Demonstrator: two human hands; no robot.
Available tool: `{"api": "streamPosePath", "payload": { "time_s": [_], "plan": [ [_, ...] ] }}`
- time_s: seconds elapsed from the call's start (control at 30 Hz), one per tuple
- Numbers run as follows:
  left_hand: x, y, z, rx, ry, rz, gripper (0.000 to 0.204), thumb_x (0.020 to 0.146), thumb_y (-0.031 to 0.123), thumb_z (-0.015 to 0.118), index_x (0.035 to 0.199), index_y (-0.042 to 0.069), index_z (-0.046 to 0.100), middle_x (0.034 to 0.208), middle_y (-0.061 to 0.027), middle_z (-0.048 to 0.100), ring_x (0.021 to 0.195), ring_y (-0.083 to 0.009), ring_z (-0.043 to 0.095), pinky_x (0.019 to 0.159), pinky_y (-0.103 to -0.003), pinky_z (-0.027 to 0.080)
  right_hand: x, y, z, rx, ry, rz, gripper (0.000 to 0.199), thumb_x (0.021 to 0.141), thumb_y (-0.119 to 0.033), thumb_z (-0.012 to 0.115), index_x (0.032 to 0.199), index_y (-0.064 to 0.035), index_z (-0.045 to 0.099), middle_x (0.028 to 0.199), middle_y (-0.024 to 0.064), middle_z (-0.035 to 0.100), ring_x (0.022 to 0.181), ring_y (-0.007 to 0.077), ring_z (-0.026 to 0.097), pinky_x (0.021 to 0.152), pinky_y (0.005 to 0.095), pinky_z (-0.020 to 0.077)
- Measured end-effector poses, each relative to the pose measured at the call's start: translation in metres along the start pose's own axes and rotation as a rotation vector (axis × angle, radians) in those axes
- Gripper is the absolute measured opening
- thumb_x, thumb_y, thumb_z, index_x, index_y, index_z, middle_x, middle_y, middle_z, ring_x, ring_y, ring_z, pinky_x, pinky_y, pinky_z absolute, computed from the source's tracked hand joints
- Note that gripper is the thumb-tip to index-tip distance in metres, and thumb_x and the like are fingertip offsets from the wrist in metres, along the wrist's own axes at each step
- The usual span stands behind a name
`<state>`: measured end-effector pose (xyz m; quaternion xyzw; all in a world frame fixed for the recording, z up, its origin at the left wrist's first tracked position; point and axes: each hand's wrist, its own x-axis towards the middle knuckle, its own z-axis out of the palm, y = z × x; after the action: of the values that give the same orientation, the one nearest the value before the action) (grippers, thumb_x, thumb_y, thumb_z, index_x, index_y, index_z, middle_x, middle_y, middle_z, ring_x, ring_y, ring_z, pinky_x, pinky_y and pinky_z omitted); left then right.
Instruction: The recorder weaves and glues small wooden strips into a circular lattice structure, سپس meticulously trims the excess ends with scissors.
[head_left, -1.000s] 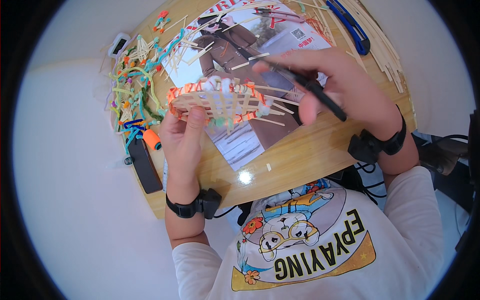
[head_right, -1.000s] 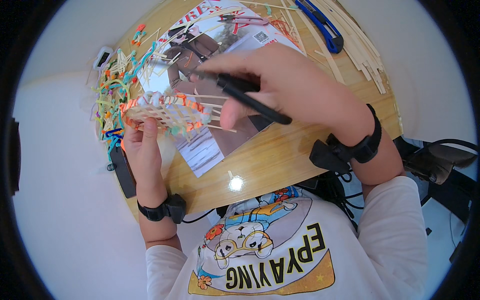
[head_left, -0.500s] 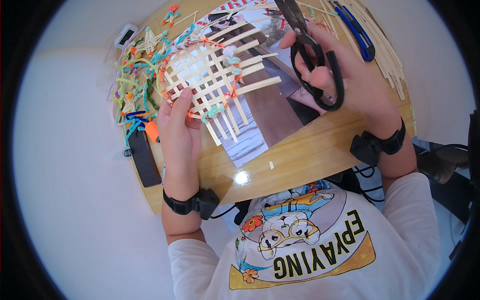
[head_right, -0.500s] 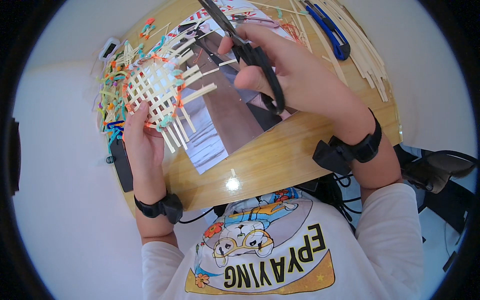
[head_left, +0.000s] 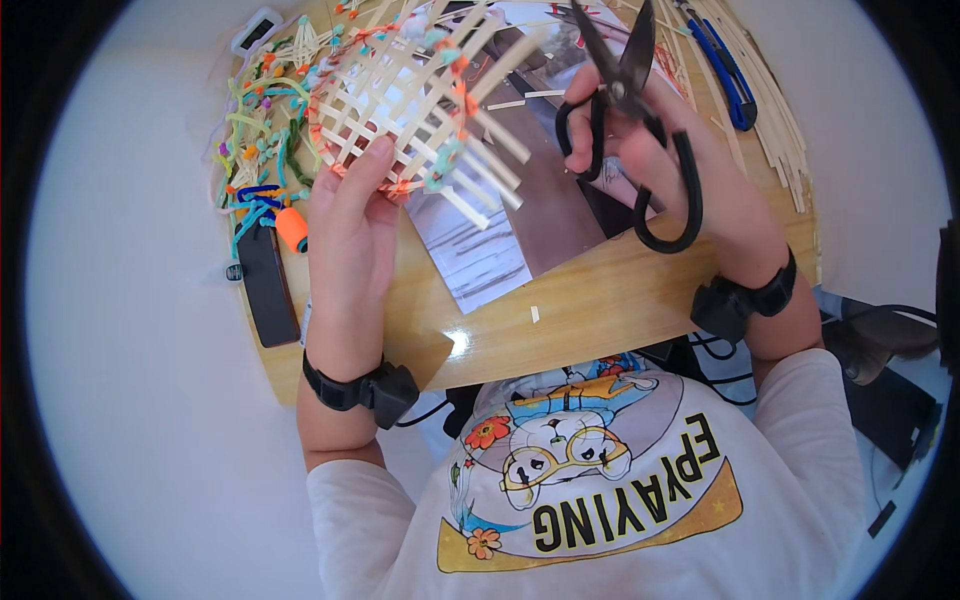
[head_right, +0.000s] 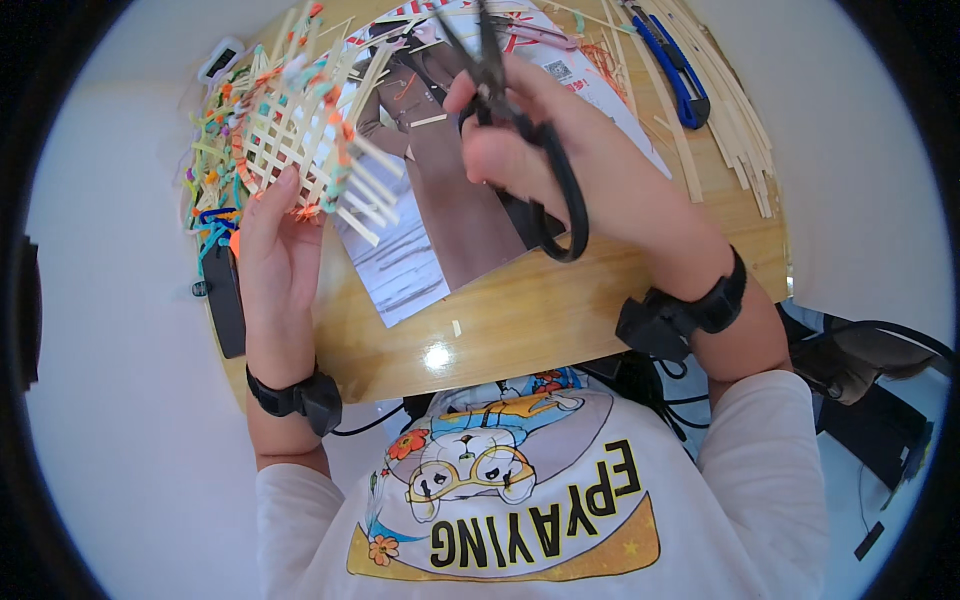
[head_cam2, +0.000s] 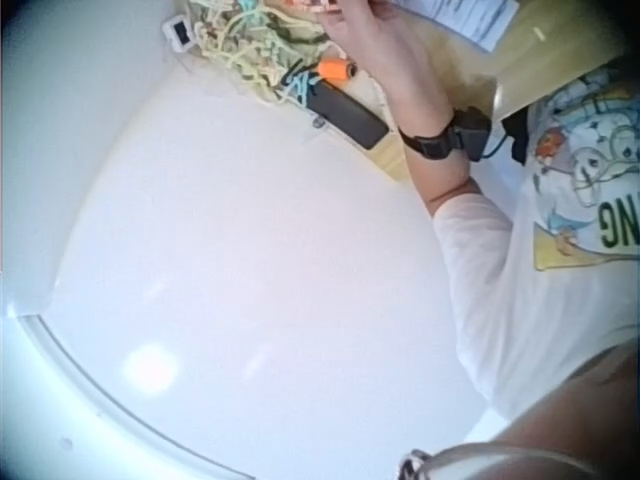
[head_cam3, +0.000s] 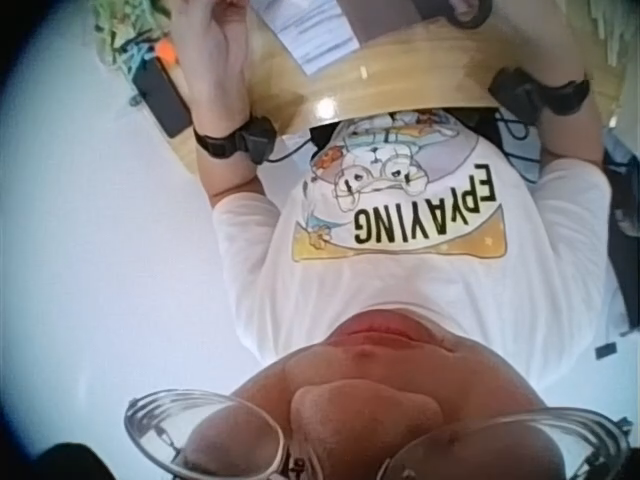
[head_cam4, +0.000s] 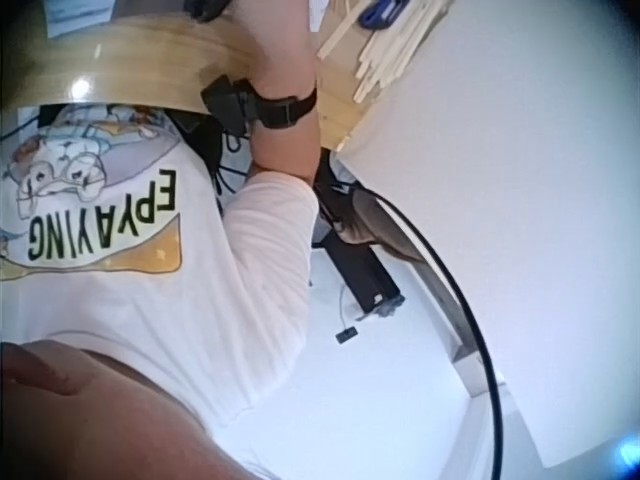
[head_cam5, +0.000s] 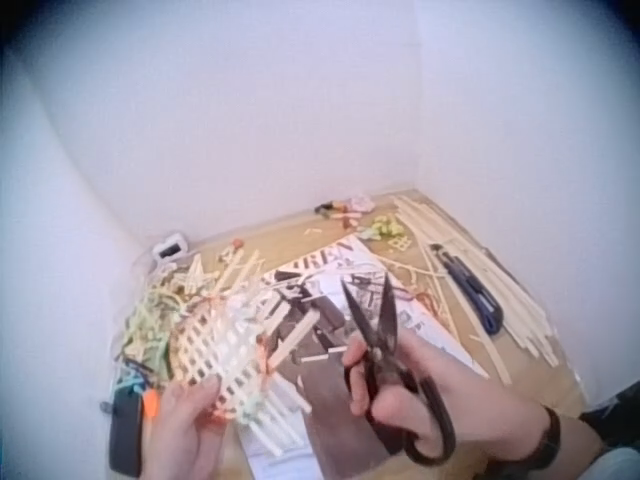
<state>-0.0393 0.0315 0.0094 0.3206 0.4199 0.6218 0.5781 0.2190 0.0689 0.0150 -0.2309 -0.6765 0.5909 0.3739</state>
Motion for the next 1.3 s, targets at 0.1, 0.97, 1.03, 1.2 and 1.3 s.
{"api": "streamPosePath", "payload": {
  "time_s": [0.1,0.97,1.03,1.2,1.3],
  "plan": [
    [-0.003,0.000,0.004,0.024,-0.041,-0.020,0.036,0.089,0.009,0.059,0.122,-0.002,0.050,0.113,-0.0084,0.061,0.096,-0.0144,0.063,0.078,-0.027,0.051,0.006,0.002,0.011,0.248,0.229,0.154,0.037,0.088,-0.021,0.064,0.118,-0.0056,0.049,0.088,0.0048,0.062,0.080,0.0103,0.060,0.069,0.0238,0.0451],
    [-0.008,0.000,0.009,0.412,-0.175,-0.206,0.028,0.088,0.017,0.062,0.108,-0.002,0.057,0.072,-0.0048,0.063,0.046,-0.0078,0.053,0.040,-0.020,0.040,0.011,-0.013,0.001,0.559,0.295,0.210,0.029,0.098,-0.025,0.050,0.116,-0.0025,0.047,0.086,0.0030,0.055,0.078,0.0125,0.055,0.071,0.0282,0.0467],
    [-0.007,0.001,0.006,0.407,-0.127,-0.127,0.027,0.088,0.017,0.062,0.107,-0.002,0.057,0.073,-0.0053,0.063,0.047,-0.0086,0.054,0.041,-0.020,0.041,0.010,-0.008,0.003,0.632,0.294,0.122,0.029,0.098,-0.025,0.050,0.117,-0.0025,0.047,0.084,0.0031,0.054,0.078,0.0130,0.054,0.072,0.0285,0.0463],
    [-0.005,0.004,0.004,0.223,-0.049,-0.037,0.033,0.087,0.015,0.063,0.113,-0.003,0.051,0.082,-0.0102,0.066,0.056,-0.0133,0.062,0.042,-0.021,0.044,0.006,0.003,0.001,0.207,0.396,0.061,0.035,0.086,-0.017,0.063,0.116,-0.0008,0.053,0.082,0.0005,0.056,0.073,0.0075,0.056,0.065,0.0237,0.0462],
    [-0.009,0.003,0.004,0.178,-0.054,-0.007,0.036,0.087,0.014,0.063,0.115,-0.003,0.049,0.086,-0.0119,0.066,0.062,-0.0149,0.065,0.044,-0.022,0.049,0.000,-0.001,0.022,0.039,0.278,0.107,0.041,0.086,-0.030,0.068,0.117,-0.0078,0.052,0.080,-0.0029,0.050,0.071,0.0056,0.049,0.064,0.0200,0.0401]
  ]
}}
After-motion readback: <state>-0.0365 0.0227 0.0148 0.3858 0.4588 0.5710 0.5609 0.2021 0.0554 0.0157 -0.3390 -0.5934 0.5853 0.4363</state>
